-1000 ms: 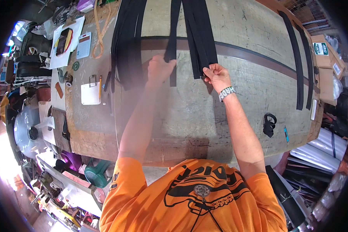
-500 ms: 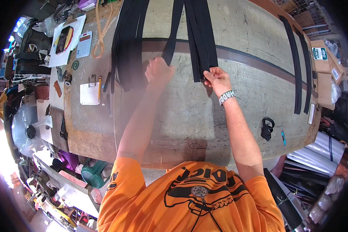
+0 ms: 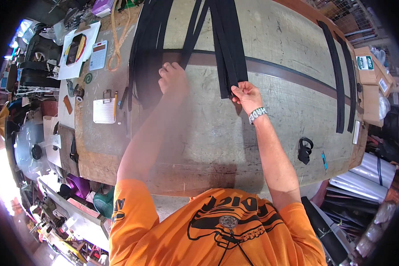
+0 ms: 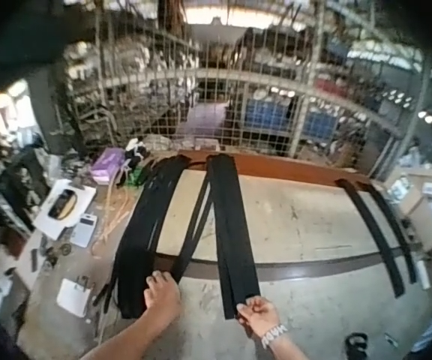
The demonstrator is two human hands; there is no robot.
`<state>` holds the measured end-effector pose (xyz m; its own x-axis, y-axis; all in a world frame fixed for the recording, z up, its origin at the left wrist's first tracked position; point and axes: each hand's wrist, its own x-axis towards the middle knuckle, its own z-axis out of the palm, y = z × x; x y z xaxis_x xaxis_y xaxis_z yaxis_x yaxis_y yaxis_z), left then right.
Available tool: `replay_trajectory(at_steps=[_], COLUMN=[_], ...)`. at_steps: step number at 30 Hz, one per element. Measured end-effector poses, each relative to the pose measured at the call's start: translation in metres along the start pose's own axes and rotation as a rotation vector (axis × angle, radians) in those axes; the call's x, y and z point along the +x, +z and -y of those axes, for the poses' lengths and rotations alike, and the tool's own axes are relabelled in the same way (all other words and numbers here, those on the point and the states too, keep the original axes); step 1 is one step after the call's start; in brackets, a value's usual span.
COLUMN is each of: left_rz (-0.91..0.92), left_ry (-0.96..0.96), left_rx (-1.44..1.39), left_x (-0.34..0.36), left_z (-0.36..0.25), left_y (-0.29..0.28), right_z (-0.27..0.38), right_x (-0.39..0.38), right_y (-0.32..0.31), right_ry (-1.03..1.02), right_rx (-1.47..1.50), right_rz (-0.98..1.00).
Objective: The recorder measures and cuts several long black leather straps on a large workshop table.
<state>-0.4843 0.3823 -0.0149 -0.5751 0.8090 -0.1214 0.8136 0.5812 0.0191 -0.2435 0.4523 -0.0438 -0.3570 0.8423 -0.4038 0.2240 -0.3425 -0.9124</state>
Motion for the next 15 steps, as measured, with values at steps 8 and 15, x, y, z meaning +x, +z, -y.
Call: replay_trajectory(at_steps=[8, 15], left_rz=[0.146, -0.003], left_ry=[-0.180, -0.180], left_rx=[-0.401, -1.128], left_x=[0.014, 0.028], left_z=[0.011, 0.034], left_y=[-0.007, 0.056], right_z=[0.003, 0.005], right_x=[-0.004, -0.003], right_y=[0.005, 0.008], right_ry=[-0.013, 0.011], right_rx=[0.051, 0.057], right_rz=[-0.014, 0.044])
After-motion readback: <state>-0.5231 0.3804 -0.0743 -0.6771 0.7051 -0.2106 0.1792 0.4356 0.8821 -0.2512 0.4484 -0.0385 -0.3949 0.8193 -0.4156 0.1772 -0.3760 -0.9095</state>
